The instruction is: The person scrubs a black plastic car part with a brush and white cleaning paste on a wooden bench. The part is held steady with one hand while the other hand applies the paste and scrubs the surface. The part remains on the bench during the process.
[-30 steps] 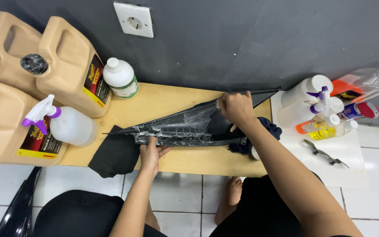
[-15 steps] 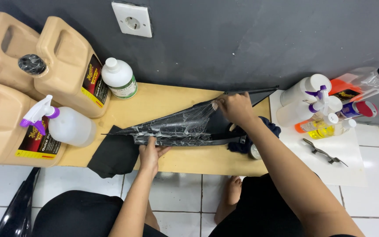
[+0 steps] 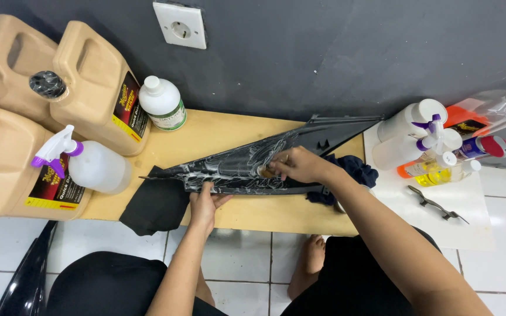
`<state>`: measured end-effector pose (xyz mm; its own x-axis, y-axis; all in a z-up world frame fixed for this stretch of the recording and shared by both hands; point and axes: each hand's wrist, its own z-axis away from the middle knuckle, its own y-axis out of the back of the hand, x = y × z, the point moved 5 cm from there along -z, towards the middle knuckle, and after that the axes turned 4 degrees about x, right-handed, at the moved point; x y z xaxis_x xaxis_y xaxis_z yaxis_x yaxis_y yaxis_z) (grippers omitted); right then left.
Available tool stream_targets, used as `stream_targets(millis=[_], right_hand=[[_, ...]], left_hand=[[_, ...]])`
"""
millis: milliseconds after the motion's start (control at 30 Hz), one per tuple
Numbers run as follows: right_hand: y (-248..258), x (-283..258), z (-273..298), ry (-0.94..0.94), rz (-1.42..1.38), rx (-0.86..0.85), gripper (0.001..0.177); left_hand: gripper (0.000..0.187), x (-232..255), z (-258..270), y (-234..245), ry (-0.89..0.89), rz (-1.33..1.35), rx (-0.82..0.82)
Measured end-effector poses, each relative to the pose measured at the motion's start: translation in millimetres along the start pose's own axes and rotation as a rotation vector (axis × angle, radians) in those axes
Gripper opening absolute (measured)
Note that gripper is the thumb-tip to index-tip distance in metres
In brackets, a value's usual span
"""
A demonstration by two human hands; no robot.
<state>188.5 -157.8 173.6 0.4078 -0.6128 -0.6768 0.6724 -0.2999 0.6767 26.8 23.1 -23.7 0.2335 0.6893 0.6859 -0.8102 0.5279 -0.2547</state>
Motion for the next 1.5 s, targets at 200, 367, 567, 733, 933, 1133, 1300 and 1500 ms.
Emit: stream_targets(millis=[200,367,567,733,933,1133,1300,1500], right_hand=[[13.8,19.5,-18.4,0.140,0.336,0.213,0.025],[-9.9,-9.0,-7.6,0.139,-0.001,0.031,0.027],[-6.9,39.3,-26.4,0.122,0.471,0.257,0.024],[-38.2,-0.3,-22.5,0.212,0.185,0.224,0.024],[-33.6,-17.6,-20.2,0.251,0.088,0.207,0.022],[-44.2,-7.4,-37.7,0.228,0.418,0.288,0.026],[-66.9,-78.3,-44.3,0.405,0.046,0.333,0.022],[-106.2,-123.3,-68.0,0.521,-0.106,0.392,0.017]], left_hand=[[0.054,2.0,3.6,-3.5,0.002,0.049,-0.013],[0.052,4.1,3.8,-4.3,0.008,0.043,-0.016],[0.043,-14.4,-17.0,-0.2,-0.035,0.063,-0.032],[0.036,-13.2,-13.0,-4.1,-0.064,0.085,-0.024],[0.035,-23.5,-25.9,-4.3,-0.063,0.079,-0.023],[0.035,-36.0,-45.8,-1.8,-0.099,0.050,-0.045],[0.048,11.6,10.0,-18.6,-0.154,0.015,-0.053],[0.051,14.5,1.8,-12.9,-0.221,-0.081,-0.179]])
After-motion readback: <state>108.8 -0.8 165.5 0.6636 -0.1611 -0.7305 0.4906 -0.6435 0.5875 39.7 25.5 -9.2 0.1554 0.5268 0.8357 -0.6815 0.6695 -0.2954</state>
